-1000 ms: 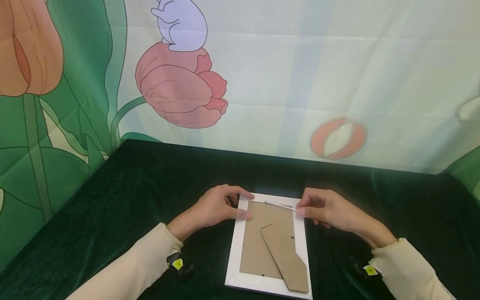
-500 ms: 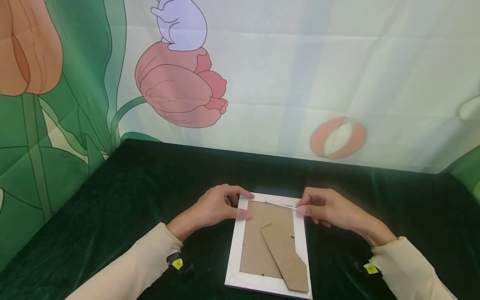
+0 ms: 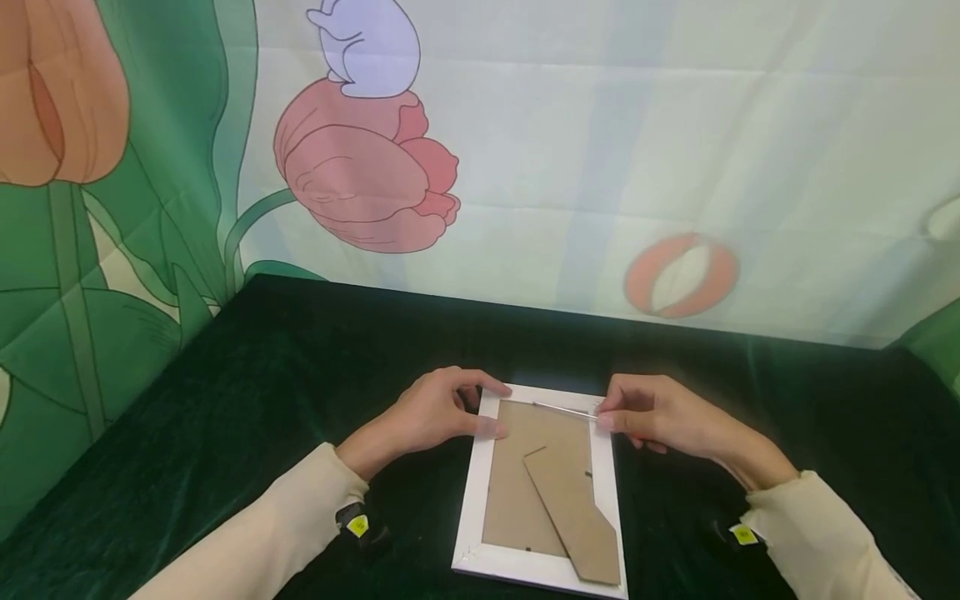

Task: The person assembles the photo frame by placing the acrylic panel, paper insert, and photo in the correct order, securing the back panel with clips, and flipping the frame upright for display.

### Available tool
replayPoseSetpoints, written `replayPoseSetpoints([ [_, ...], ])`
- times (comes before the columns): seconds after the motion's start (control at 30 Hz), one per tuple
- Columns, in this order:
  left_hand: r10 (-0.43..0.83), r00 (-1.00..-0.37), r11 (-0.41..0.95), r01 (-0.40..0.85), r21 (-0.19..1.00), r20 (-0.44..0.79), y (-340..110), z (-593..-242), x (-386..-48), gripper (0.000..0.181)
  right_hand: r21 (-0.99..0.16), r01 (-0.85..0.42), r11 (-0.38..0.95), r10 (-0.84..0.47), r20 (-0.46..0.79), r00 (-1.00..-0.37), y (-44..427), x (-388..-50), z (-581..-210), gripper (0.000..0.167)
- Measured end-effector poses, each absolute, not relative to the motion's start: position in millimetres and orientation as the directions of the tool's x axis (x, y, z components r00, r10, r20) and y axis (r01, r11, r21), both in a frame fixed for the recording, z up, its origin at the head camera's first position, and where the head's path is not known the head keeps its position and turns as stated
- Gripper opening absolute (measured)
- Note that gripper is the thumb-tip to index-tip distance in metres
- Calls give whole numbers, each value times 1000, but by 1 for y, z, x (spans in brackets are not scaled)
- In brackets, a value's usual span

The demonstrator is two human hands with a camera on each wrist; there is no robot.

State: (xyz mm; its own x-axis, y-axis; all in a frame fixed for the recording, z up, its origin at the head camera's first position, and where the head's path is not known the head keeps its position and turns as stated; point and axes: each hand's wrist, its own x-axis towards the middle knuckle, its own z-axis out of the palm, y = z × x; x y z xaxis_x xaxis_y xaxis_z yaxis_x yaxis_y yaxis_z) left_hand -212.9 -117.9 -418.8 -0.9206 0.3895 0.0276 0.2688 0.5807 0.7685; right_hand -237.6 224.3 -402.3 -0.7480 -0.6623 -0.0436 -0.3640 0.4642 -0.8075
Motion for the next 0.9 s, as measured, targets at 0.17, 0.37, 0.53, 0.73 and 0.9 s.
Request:
replayPoseSetpoints([
  [0.17, 386, -922, 586, 262, 767, 20, -118, -417, -212, 43, -803, -372, 465, -670, -46, -741, 224, -237, -401, 8],
  [0.37, 388, -921, 585, 267, 765, 25, -118, -417, -212, 43, -798, -382, 466, -679, -46, -732, 223, -238, -400, 8],
  [0.53, 393, -919, 588, 273, 761, 25, -117, -418, -212, 43, -797, -389, 463, -690, -49, -722, 223, -238, -399, 9],
  [0.73, 389, -921, 591, 265, 762, 19, -117, -417, -212, 43, -776, -402, 486, -696, -66, -715, 221, -238, -395, 9],
  [0.9, 393, -919, 586, 268, 765, 21, -117, -417, -211, 43, -751, -407, 520, -691, -90, -717, 219, -238, -390, 11],
])
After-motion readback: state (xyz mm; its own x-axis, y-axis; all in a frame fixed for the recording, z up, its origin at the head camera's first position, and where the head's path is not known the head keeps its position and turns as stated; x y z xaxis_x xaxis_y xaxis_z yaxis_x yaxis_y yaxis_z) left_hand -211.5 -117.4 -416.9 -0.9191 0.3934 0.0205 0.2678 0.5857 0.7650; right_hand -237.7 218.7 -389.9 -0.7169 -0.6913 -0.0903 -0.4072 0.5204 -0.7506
